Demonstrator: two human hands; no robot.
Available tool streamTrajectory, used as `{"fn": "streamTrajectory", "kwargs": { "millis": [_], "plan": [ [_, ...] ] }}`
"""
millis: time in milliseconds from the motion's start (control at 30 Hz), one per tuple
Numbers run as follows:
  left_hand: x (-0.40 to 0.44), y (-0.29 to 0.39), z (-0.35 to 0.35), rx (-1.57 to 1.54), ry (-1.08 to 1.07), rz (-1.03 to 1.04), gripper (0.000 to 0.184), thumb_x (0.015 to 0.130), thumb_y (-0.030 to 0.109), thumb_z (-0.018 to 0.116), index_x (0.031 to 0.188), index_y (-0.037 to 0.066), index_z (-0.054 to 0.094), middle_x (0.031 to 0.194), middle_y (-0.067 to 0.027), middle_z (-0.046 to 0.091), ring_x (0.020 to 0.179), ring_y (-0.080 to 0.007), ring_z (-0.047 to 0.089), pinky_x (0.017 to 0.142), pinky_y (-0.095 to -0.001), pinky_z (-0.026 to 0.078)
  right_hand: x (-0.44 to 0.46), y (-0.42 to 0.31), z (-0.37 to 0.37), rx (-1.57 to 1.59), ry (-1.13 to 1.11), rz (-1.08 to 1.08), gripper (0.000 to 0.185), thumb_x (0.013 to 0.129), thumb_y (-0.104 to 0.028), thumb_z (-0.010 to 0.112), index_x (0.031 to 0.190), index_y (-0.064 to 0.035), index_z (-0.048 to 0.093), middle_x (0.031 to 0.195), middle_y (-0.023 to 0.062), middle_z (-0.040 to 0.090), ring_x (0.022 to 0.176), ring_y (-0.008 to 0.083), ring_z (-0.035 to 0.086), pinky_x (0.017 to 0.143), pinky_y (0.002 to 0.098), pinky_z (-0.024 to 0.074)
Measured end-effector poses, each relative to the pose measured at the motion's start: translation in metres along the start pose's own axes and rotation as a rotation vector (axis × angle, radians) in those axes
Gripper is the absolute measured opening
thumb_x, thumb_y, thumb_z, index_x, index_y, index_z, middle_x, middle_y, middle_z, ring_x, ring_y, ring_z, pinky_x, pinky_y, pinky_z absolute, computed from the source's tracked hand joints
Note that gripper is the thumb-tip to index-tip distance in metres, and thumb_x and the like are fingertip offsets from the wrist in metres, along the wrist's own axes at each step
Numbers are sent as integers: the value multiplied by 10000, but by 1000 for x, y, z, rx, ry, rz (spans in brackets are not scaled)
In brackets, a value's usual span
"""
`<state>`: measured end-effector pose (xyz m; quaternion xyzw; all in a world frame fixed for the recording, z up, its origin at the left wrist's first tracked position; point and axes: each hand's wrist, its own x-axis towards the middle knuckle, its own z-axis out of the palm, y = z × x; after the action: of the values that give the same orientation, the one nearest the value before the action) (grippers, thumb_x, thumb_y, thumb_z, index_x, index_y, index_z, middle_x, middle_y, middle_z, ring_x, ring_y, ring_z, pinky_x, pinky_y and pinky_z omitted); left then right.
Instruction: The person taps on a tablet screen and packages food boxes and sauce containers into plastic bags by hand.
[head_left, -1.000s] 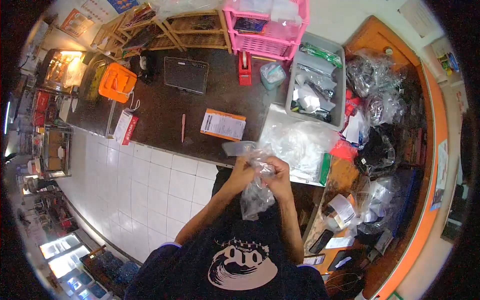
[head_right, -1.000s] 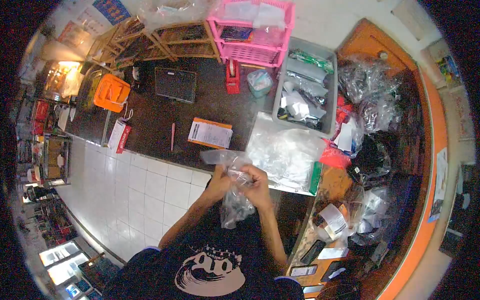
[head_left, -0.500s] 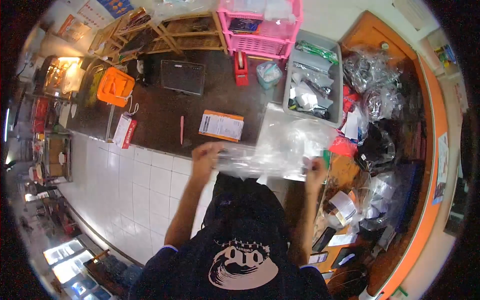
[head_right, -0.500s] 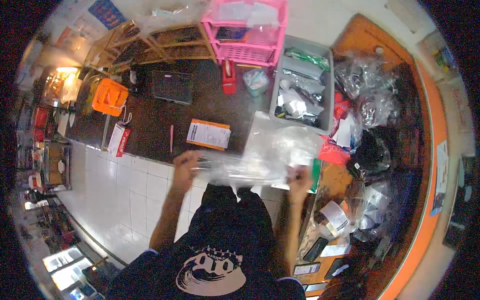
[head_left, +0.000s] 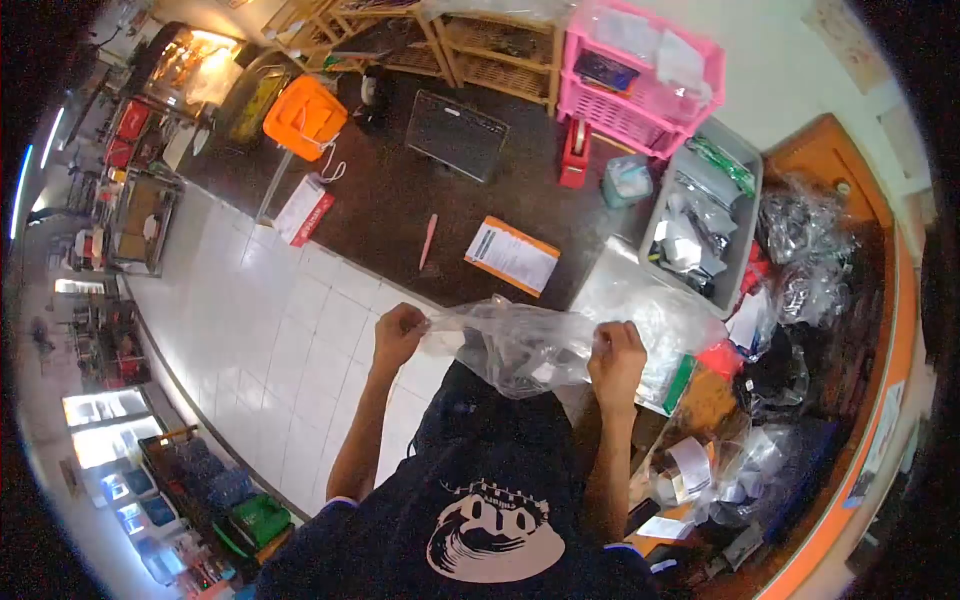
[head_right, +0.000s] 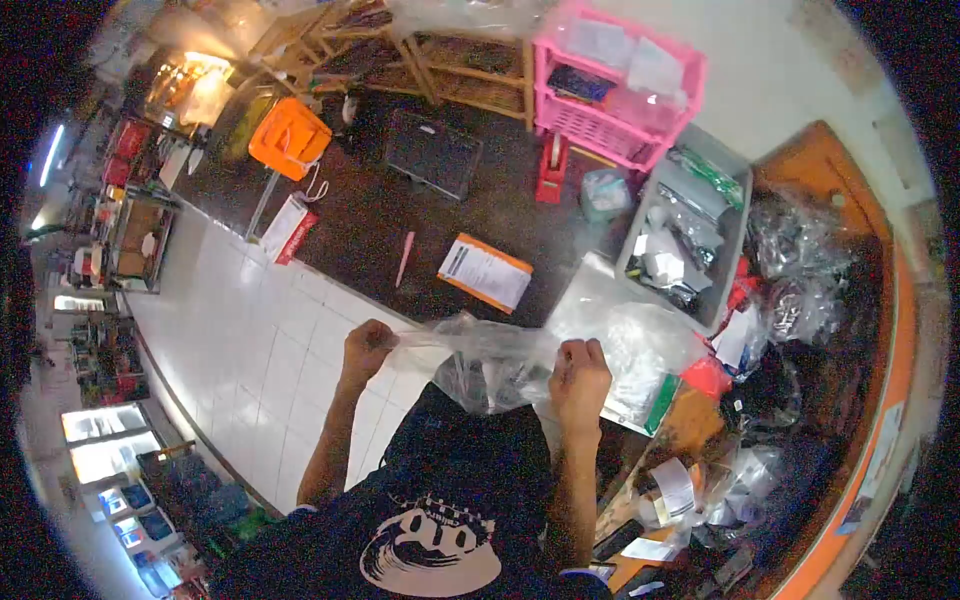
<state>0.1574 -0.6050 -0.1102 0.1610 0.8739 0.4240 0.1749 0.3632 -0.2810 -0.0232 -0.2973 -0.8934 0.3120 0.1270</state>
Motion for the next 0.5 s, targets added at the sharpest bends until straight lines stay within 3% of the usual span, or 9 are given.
{"fn": "streamTrajectory", "kwargs": {
  "millis": [33, 67, 133, 200, 233, 300, 367, 433, 500],
  "plan": [
    [-5, 2, -6, -304, -57, -189, 214, 806, 73, 753, 969, 30, 621, 839, -62, 639, 761, -179, 631, 683, -316, 530, 13, -13, 2, -47, 9, -19, 367, 704, -12, 699, 1065, -31, 629, 928, 185, 595, 855, 387, 597, 781, 479, 492],
    [-10, 4, -9, -309, -46, -201, 214, 806, 73, 753, 969, 30, 621, 839, -62, 639, 761, -179, 631, 683, -316, 530, 19, -31, 2, -138, 137, -107, 432, 738, -46, 729, 1149, -12, 600, 996, 202, 606, 946, 401, 590, 849, 505, 478],
    [-15, 72, -21, -710, 1, -214, 229, 837, 76, 709, 1018, 12, 585, 806, -37, 621, 744, -137, 624, 656, -288, 530, 21, -85, 7, 104, 194, -134, 282, 789, -70, 687, 1063, -32, 632, 1014, 204, 612, 944, 408, 587, 860, 490, 481],
    [-19, 101, -23, -597, -64, -257, 235, 861, 123, 684, 1039, 5, 587, 788, -41, 626, 715, -115, 617, 633, -285, 520, -4, -91, 58, 277, -341, -450, 415, 786, -37, 660, 1196, -24, 597, 1196, 270, 599, 1139, 446, 553, 927, 511, 470],
    [-23, 109, -21, -573, -80, -238, 212, 864, 119, 674, 1026, 2, 602, 787, -43, 633, 712, -105, 614, 633, -280, 516, 0, -108, 86, 273, -636, -402, 449, 790, -79, 653, 1229, -19, 578, 1219, 275, 593, 1153, 448, 552, 939, 507, 473],
    [-31, 140, -34, -590, -213, -170, 143, 888, 89, 663, 991, -7, 639, 801, -38, 652, 719, -100, 613, 635, -269, 508, 14, -109, 133, 260, -919, -352, 487, 794, -120, 647, 1261, -14, 560, 1242, 279, 586, 1166, 449, 551, 951, 502, 476],
    [-42, 118, -46, -397, -274, -193, 108, 902, 82, 652, 960, -8, 668, 827, -28, 663, 727, -92, 601, 666, -264, 501, 21, -72, 186, 83, -828, -254, 573, 814, -156, 620, 1343, 6, 469, 1264, 280, 576, 1185, 441, 541, 990, 525, 441],
    [-40, 115, -84, -507, 35, -427, 149, 921, 133, 633, 965, -4, 670, 847, -34, 667, 761, -99, 600, 715, -271, 498, 28, -42, 228, -87, -729, -147, 664, 835, -191, 593, 1425, 26, 379, 1285, 281, 565, 1204, 433, 531, 1029, 549, 406],
    [-24, 80, -105, -566, 212, -358, 170, 931, 181, 599, 936, 20, 654, 795, -13, 627, 725, -100, 580, 697, -295, 501, 24, -40, 236, -181, -673, -78, 711, 846, -209, 580, 1466, 36, 333, 1296, 282, 559, 1213, 429, 526, 1048, 561, 389]
  ]
}}
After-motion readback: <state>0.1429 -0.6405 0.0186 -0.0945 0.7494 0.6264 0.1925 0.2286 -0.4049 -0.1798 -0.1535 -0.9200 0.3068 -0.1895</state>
